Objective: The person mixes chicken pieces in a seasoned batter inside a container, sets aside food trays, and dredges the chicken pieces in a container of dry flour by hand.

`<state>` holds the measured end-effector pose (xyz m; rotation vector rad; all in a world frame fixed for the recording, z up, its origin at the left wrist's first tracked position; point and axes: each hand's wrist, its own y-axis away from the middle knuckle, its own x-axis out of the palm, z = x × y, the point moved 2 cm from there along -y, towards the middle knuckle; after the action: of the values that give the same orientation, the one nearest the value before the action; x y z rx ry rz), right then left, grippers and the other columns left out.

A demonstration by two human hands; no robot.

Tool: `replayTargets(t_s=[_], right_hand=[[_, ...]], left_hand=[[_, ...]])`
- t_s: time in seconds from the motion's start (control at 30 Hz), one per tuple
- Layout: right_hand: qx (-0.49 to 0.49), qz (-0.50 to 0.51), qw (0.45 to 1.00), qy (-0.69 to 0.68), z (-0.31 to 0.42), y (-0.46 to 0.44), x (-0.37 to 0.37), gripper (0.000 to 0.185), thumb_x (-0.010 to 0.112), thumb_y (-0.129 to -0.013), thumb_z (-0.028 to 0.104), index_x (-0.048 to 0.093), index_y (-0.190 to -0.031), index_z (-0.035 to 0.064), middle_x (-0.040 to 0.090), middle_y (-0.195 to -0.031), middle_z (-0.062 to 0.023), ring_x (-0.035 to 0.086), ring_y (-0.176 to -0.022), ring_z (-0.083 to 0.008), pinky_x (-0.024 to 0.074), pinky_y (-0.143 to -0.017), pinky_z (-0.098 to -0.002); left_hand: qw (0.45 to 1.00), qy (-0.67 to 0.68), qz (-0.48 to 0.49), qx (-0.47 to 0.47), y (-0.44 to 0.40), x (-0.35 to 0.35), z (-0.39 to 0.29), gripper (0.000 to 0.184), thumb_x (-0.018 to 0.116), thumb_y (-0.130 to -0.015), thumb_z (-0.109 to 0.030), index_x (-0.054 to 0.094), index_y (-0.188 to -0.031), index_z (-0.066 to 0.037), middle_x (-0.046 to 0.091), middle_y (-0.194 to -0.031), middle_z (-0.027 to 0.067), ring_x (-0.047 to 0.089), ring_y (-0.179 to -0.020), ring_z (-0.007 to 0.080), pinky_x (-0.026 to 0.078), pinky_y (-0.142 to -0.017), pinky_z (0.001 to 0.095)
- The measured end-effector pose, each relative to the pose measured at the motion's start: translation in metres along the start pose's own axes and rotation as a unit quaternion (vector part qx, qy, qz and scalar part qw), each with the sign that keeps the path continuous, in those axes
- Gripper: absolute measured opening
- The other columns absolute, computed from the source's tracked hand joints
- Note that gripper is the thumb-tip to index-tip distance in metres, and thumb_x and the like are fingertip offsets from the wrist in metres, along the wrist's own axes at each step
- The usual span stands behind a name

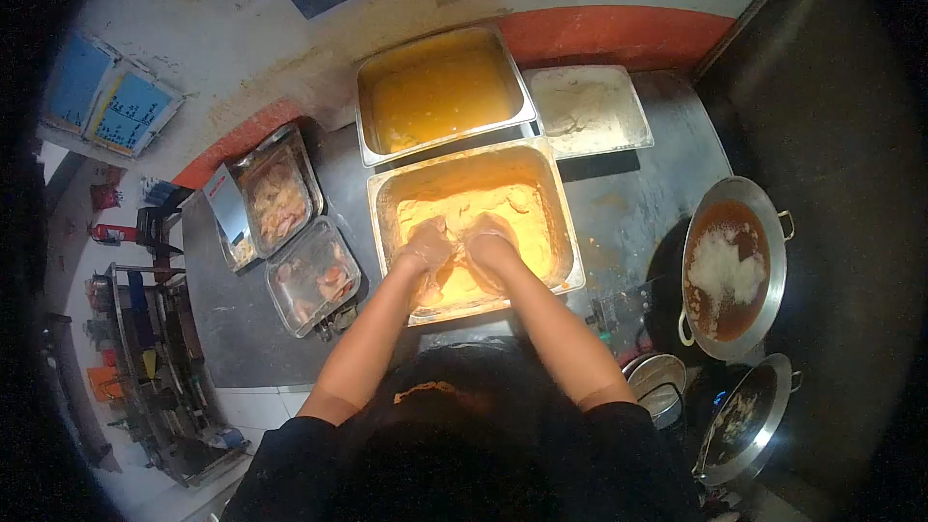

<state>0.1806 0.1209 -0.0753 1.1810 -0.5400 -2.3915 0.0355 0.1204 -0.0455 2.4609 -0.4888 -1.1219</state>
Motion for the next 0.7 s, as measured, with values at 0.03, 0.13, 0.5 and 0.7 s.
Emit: replayTargets(t_s=[0.03,0.13,0.5,0.7], right_hand=[[-0.058,-0.049,0.997,0.01,-0.017,-0.011,0.013,0.035,0.049,-0.089,0.024,0.063,-0.111,0.0,0.062,-0.113,-0.0233,0.058,-0.105,-0.039,0.043,-0.094,-0.042],[-0.108,-0.08,0.99,0.044,-0.023,-0.014,-0.001,0.032,0.051,-0.089,0.022,0.063,-0.111,0.0016,0.062,-0.112,-0.0241,0.059,-0.104,-0.0391,0.0454,-0.09,-0.0417],[0.016,-0.215,0.976,0.027,0.001,0.001,-0.047,0.032,0.06,-0.079,0.022,0.066,-0.103,0.0013,0.065,-0.106,-0.021,0.061,-0.105,-0.035,0.0482,-0.09,-0.0372],[0.147,-0.182,0.97,0.07,0.019,-0.039,-0.036,0.025,0.066,-0.072,0.026,0.072,-0.087,0.007,0.069,-0.095,-0.0182,0.066,-0.096,-0.0309,0.0522,-0.081,-0.039]], left_hand=[[0.999,0.034,0.0,0.022,-0.002,0.003,0.004,0.046,0.062,-0.074,-0.016,0.055,-0.116,0.002,0.061,-0.108,0.0282,0.058,-0.105,0.0402,0.046,-0.09,0.0415],[0.997,0.049,-0.037,0.038,-0.007,0.009,0.005,0.039,0.06,-0.078,-0.016,0.058,-0.113,0.001,0.06,-0.112,0.0279,0.058,-0.104,0.0406,0.046,-0.09,0.041],[0.984,-0.166,-0.026,0.06,0.0,0.031,0.001,0.04,0.053,-0.082,-0.016,0.054,-0.119,0.001,0.06,-0.114,0.0266,0.059,-0.107,0.037,0.048,-0.089,0.0418],[0.986,-0.162,-0.004,0.029,0.003,0.0,-0.012,0.03,0.054,-0.085,-0.021,0.064,-0.103,0.0,0.063,-0.104,0.0246,0.061,-0.099,0.0373,0.049,-0.084,0.0446]])
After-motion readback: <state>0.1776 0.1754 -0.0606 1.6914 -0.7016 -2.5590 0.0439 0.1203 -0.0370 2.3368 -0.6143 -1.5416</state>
